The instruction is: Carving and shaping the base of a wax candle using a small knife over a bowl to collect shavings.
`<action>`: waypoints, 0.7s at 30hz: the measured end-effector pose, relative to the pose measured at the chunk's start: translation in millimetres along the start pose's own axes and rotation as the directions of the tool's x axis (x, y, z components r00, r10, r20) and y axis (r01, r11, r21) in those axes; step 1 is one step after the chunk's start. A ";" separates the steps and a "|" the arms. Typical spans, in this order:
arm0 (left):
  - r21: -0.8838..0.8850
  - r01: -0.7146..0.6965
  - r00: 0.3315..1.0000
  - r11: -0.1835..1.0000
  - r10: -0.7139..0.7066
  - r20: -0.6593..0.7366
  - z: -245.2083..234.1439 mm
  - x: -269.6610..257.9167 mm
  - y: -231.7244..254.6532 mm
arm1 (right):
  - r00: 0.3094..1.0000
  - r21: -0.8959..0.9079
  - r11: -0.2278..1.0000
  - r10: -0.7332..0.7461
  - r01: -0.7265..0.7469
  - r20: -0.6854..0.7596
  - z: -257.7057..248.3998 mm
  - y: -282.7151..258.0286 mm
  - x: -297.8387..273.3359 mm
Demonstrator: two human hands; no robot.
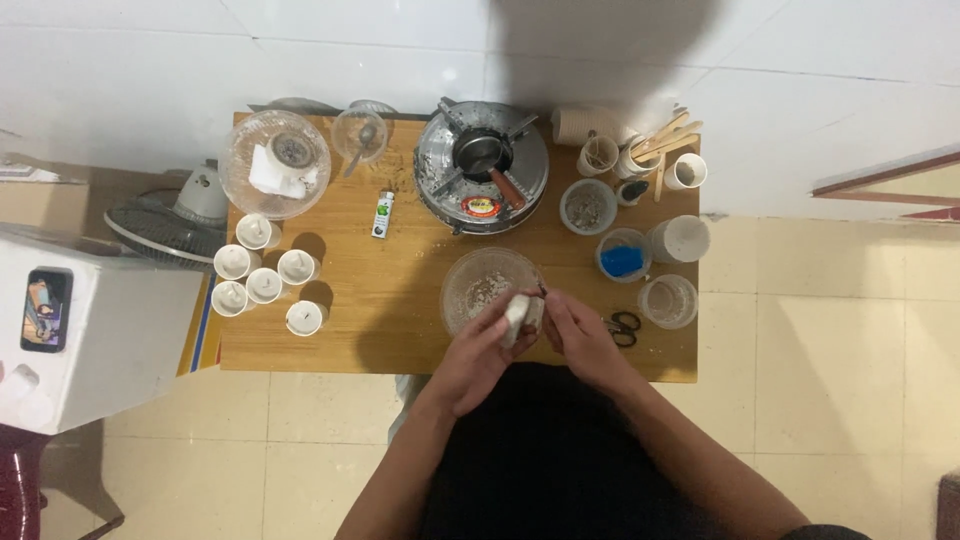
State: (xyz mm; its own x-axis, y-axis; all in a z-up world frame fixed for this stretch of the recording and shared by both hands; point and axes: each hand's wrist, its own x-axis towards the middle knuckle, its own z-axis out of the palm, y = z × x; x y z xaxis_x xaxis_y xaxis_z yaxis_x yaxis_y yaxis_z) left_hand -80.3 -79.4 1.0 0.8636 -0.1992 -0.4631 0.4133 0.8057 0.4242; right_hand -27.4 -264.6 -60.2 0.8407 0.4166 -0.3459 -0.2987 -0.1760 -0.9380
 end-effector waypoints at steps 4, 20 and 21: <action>0.035 0.055 0.996 0.998 -0.052 -0.076 -12.9 5.5 -10.4 | 0.998 0.034 0.999 0.005 -0.003 -0.059 5.4 -52.0 -9.3; -0.163 0.013 0.961 0.987 -0.057 -0.270 -11.7 17.1 -8.0 | 0.990 -0.422 0.907 0.063 -0.006 0.122 1.7 -84.7 -17.5; -0.188 0.017 0.956 0.982 -0.071 -0.284 -11.9 17.5 -8.9 | 0.988 -0.481 0.877 0.056 0.021 0.144 4.1 -91.8 -17.8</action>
State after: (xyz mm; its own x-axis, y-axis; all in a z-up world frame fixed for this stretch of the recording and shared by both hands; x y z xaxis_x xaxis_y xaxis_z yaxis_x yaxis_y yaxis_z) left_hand -72.3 -83.4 -20.1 0.7146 -0.0889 -0.6939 0.3660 0.8928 0.2625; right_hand -16.8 -252.3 31.9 0.7488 0.5305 -0.3973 -0.0272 -0.5744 -0.8181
